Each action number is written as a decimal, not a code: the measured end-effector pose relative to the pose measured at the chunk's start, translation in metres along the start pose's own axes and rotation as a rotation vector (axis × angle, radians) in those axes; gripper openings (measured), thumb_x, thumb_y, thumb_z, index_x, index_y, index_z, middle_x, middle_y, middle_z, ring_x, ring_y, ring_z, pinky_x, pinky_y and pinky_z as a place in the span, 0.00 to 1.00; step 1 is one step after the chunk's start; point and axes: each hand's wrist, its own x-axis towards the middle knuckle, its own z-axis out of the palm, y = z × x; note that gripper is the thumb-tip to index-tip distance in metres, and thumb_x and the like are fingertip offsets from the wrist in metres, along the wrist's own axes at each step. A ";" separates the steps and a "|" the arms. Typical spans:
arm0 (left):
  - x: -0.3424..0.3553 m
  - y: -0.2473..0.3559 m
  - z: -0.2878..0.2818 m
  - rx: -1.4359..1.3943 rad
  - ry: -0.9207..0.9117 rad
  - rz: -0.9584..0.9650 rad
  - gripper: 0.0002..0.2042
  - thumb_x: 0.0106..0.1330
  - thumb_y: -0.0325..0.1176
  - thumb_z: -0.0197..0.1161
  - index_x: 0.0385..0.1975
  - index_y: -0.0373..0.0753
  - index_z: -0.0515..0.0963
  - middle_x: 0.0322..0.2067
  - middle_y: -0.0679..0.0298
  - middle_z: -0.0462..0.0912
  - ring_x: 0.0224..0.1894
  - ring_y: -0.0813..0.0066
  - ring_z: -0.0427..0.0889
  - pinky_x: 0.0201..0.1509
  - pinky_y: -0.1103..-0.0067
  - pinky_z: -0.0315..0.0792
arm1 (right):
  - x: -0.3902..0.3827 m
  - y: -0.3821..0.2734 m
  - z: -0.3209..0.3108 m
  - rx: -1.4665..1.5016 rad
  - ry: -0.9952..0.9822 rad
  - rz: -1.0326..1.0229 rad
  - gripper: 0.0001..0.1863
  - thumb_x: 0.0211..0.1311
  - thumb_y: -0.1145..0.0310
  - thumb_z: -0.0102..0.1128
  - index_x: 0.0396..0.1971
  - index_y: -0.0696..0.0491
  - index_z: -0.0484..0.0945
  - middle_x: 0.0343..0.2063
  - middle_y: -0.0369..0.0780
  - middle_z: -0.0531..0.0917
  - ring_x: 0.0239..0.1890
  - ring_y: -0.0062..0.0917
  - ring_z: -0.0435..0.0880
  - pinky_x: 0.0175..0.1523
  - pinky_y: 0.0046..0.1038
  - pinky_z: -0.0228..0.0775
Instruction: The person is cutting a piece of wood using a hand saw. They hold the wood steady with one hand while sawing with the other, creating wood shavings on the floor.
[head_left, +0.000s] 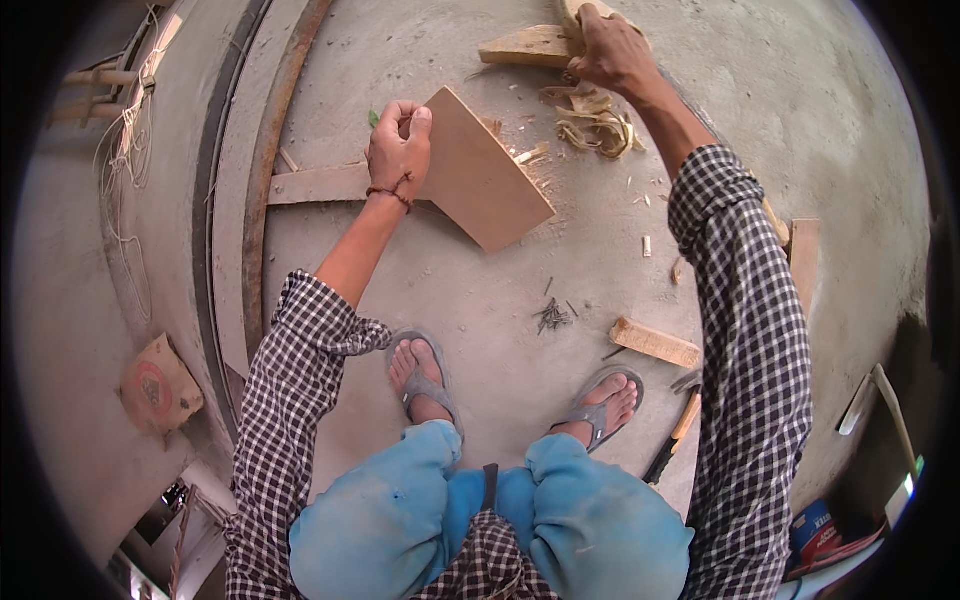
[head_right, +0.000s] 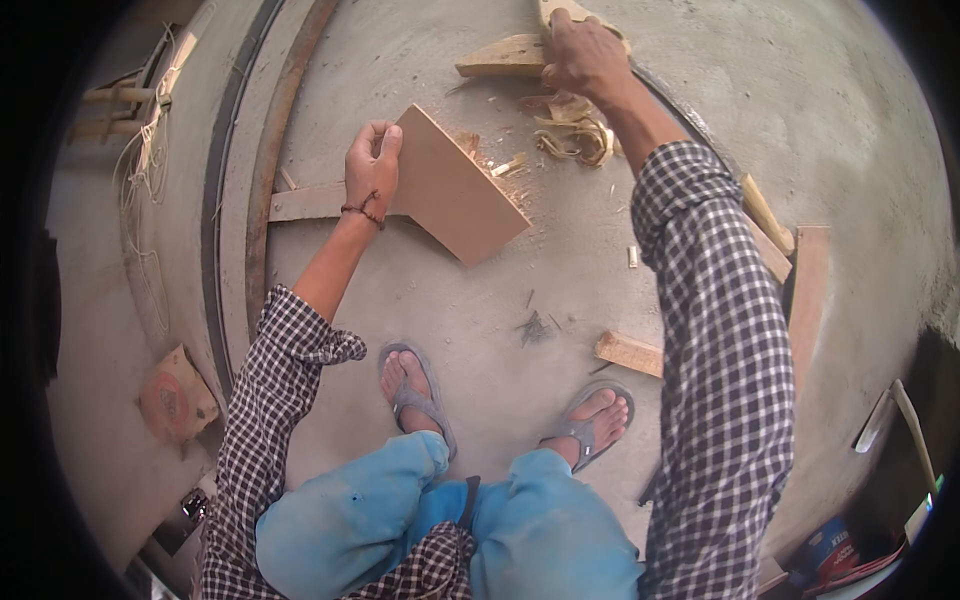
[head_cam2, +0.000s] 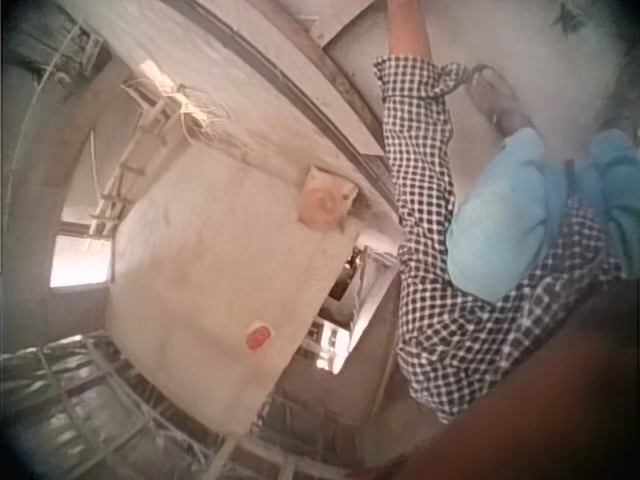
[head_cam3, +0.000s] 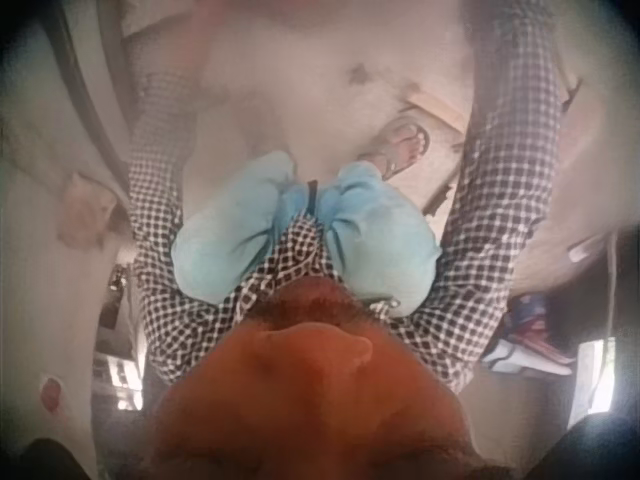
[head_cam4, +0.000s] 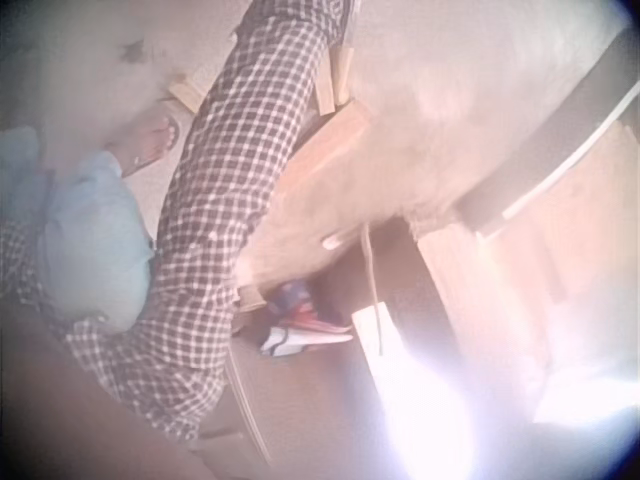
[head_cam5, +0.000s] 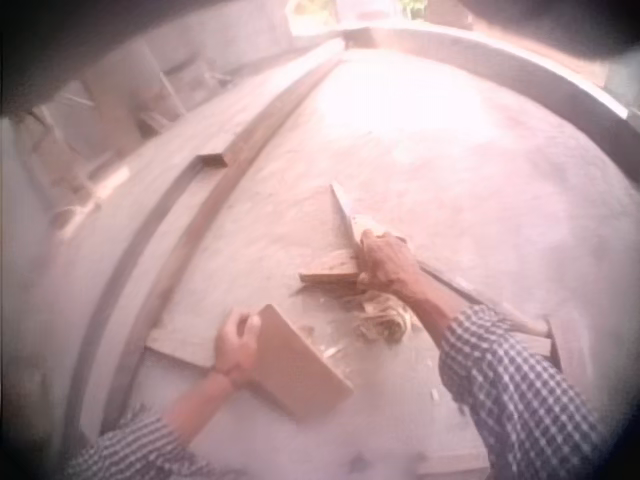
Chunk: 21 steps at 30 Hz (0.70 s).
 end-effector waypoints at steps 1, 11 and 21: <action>0.001 -0.001 -0.001 -0.034 0.005 -0.009 0.12 0.72 0.42 0.63 0.40 0.39 0.82 0.37 0.62 0.88 0.42 0.70 0.86 0.50 0.71 0.77 | 0.003 -0.001 -0.004 -0.002 -0.077 0.023 0.29 0.53 0.62 0.78 0.48 0.61 0.73 0.34 0.51 0.86 0.37 0.37 0.87 0.43 0.37 0.84; 0.002 0.023 -0.011 -0.071 -0.112 -0.112 0.12 0.71 0.41 0.66 0.38 0.37 0.83 0.31 0.66 0.86 0.34 0.81 0.81 0.42 0.78 0.76 | -0.105 -0.077 -0.021 0.355 -0.011 0.375 0.32 0.49 0.58 0.78 0.47 0.61 0.72 0.35 0.48 0.83 0.32 0.33 0.85 0.32 0.35 0.80; 0.000 0.057 0.008 0.075 -0.317 -0.055 0.13 0.70 0.42 0.66 0.39 0.38 0.84 0.31 0.66 0.86 0.34 0.81 0.81 0.41 0.77 0.75 | -0.205 -0.078 -0.024 0.823 0.211 0.556 0.15 0.65 0.68 0.65 0.45 0.59 0.72 0.45 0.45 0.90 0.30 0.27 0.85 0.41 0.32 0.78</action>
